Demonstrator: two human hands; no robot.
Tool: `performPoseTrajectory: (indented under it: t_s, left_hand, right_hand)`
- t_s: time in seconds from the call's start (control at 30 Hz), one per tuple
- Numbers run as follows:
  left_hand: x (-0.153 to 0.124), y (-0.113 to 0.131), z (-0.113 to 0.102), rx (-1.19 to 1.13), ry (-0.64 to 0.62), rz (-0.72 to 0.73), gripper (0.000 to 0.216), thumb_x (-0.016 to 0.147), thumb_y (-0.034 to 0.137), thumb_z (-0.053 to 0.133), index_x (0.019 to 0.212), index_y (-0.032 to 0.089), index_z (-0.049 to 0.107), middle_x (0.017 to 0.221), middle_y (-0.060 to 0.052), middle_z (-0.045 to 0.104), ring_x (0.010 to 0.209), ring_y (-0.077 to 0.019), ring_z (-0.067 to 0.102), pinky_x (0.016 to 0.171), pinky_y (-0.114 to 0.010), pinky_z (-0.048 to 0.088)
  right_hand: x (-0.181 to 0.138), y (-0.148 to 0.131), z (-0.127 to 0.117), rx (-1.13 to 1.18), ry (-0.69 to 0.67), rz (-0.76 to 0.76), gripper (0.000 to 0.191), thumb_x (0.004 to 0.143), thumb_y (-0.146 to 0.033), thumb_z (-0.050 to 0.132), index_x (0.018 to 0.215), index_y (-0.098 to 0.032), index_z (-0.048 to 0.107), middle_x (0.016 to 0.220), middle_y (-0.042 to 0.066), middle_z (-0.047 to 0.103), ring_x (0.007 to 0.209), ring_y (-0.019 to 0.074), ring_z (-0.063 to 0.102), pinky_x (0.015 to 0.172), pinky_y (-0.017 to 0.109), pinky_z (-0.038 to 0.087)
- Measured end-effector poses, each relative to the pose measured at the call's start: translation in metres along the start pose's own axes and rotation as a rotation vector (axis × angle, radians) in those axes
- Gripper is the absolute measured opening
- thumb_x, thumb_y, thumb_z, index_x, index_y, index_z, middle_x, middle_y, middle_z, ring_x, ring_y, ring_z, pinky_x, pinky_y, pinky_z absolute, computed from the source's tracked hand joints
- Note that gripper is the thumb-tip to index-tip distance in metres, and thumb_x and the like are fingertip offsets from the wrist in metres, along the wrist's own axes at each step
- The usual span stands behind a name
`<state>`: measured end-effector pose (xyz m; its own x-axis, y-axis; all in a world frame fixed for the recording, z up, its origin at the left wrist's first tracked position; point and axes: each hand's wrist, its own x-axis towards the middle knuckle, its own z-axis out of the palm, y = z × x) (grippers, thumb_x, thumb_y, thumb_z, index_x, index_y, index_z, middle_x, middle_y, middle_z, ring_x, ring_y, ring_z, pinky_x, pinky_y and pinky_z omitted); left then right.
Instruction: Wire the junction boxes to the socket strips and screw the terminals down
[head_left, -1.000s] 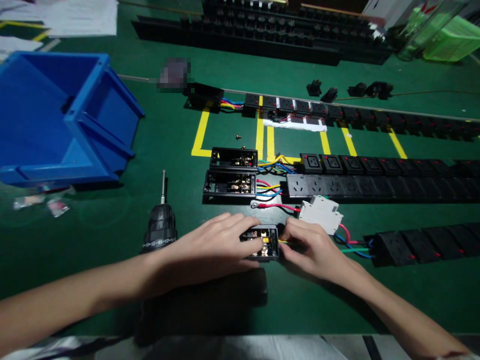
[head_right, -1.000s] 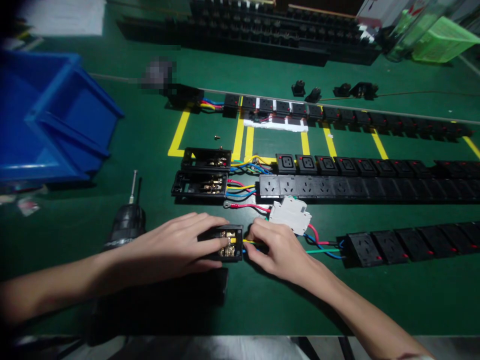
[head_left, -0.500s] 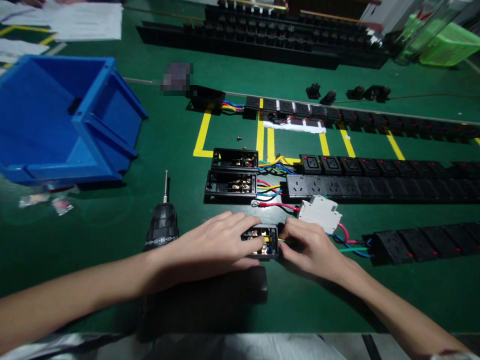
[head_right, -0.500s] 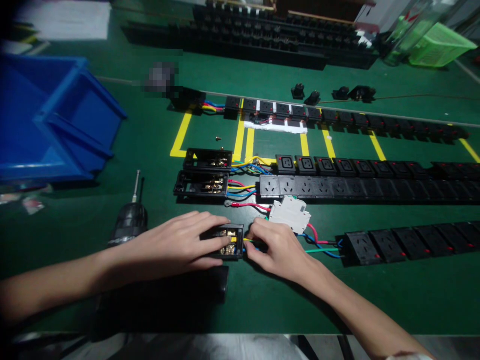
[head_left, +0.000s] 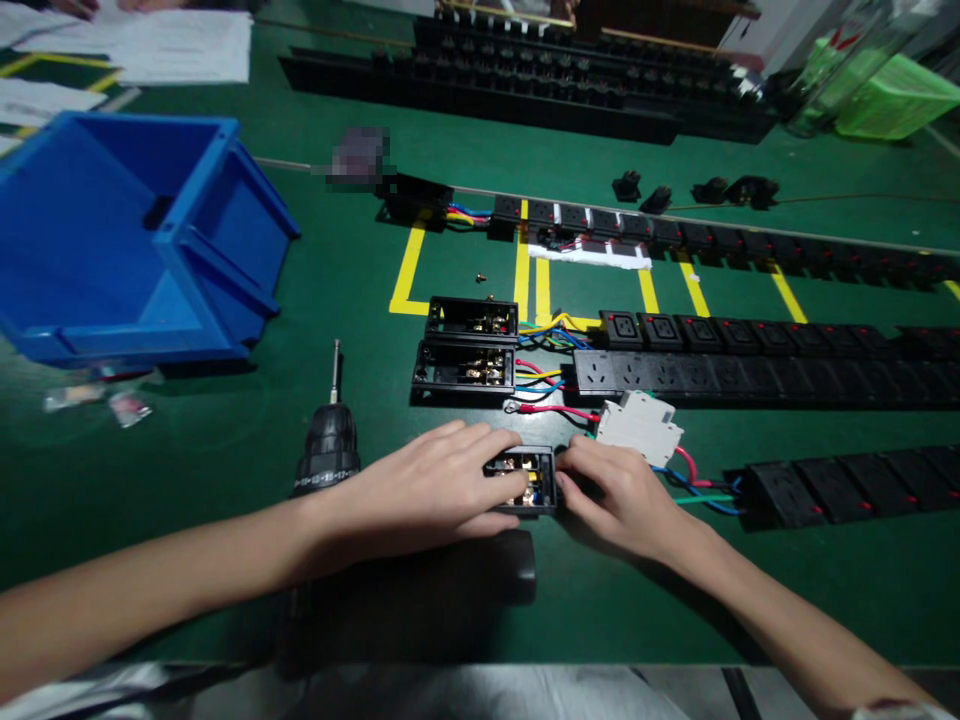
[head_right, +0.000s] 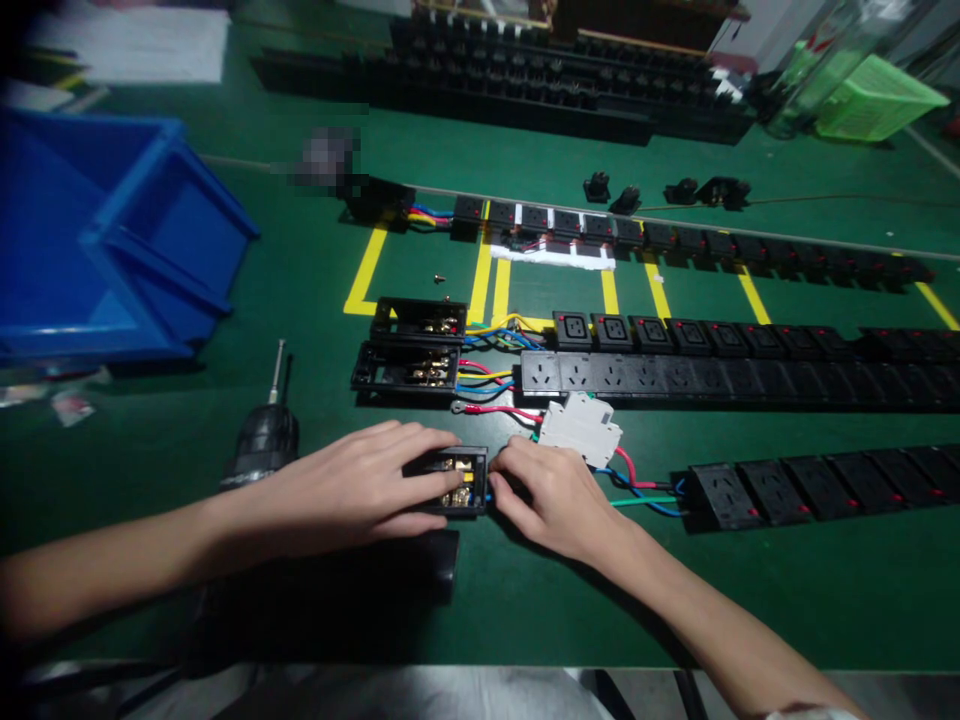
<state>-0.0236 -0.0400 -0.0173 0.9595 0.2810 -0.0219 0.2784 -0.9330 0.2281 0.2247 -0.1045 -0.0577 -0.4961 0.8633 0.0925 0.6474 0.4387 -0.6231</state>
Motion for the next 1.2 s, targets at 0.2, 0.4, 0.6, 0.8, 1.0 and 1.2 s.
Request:
performPoseTrajectory:
  t_s: [0.2, 0.4, 0.6, 0.8, 1.0, 1.2]
  left_hand:
    - [0.0004, -0.0009, -0.0006, 0.007, 0.010, 0.001, 0.032, 0.097, 0.043, 0.045, 0.120, 0.022, 0.055, 0.125, -0.013, 0.051, 0.108, -0.0280, 0.054, 0.086, -0.039, 0.047]
    - [0.0006, -0.0014, 0.0005, -0.018, 0.040, -0.002, 0.032, 0.096, 0.044, 0.048, 0.117, 0.022, 0.057, 0.123, -0.013, 0.052, 0.107, -0.0271, 0.054, 0.087, -0.037, 0.046]
    - [0.0008, -0.0010, -0.0015, -0.033, -0.001, -0.020, 0.033, 0.096, 0.044, 0.047, 0.119, 0.023, 0.057, 0.123, -0.013, 0.050, 0.108, -0.0277, 0.053, 0.088, -0.039, 0.046]
    - [0.0009, -0.0018, -0.0007, -0.057, 0.024, -0.021, 0.033, 0.094, 0.044, 0.051, 0.118, 0.023, 0.058, 0.122, -0.012, 0.051, 0.107, -0.0279, 0.054, 0.089, -0.039, 0.046]
    - [0.0011, -0.0020, -0.0012, -0.088, 0.036, -0.023, 0.032, 0.094, 0.043, 0.052, 0.116, 0.022, 0.059, 0.117, -0.012, 0.053, 0.104, -0.0273, 0.055, 0.087, -0.038, 0.046]
    - [0.0012, -0.0012, -0.0021, -0.101, 0.008, -0.036, 0.033, 0.094, 0.044, 0.050, 0.118, 0.022, 0.058, 0.117, -0.012, 0.052, 0.107, -0.0269, 0.054, 0.091, -0.040, 0.047]
  right_hand:
    - [-0.0003, -0.0013, 0.0002, -0.030, 0.002, -0.004, 0.015, 0.096, -0.023, 0.045, 0.088, -0.014, 0.053, 0.081, 0.002, 0.053, 0.072, 0.0105, 0.050, 0.064, 0.024, 0.033]
    - [-0.0008, -0.0008, 0.0000, -0.061, -0.003, -0.006, 0.016, 0.097, -0.024, 0.043, 0.088, -0.014, 0.053, 0.081, 0.003, 0.053, 0.073, 0.0111, 0.051, 0.064, 0.025, 0.033]
    - [-0.0020, -0.0027, -0.0001, -0.238, -0.008, -0.040, 0.016, 0.098, -0.024, 0.042, 0.092, -0.015, 0.053, 0.083, 0.003, 0.053, 0.073, 0.0127, 0.050, 0.062, 0.028, 0.030]
    - [-0.0019, -0.0044, -0.0018, -0.303, 0.025, -0.038, 0.017, 0.098, -0.023, 0.041, 0.089, -0.015, 0.053, 0.081, 0.004, 0.051, 0.070, 0.0126, 0.048, 0.061, 0.029, 0.031]
    - [-0.0026, -0.0052, -0.0015, -0.215, 0.140, -0.049, 0.010, 0.095, -0.018, 0.045, 0.092, -0.014, 0.054, 0.081, 0.004, 0.052, 0.071, 0.0124, 0.048, 0.061, 0.026, 0.034]
    - [-0.0038, -0.0049, -0.0029, -0.110, 0.277, -0.126, 0.011, 0.090, -0.012, 0.052, 0.101, -0.015, 0.054, 0.078, 0.003, 0.053, 0.067, 0.0106, 0.047, 0.059, 0.025, 0.035]
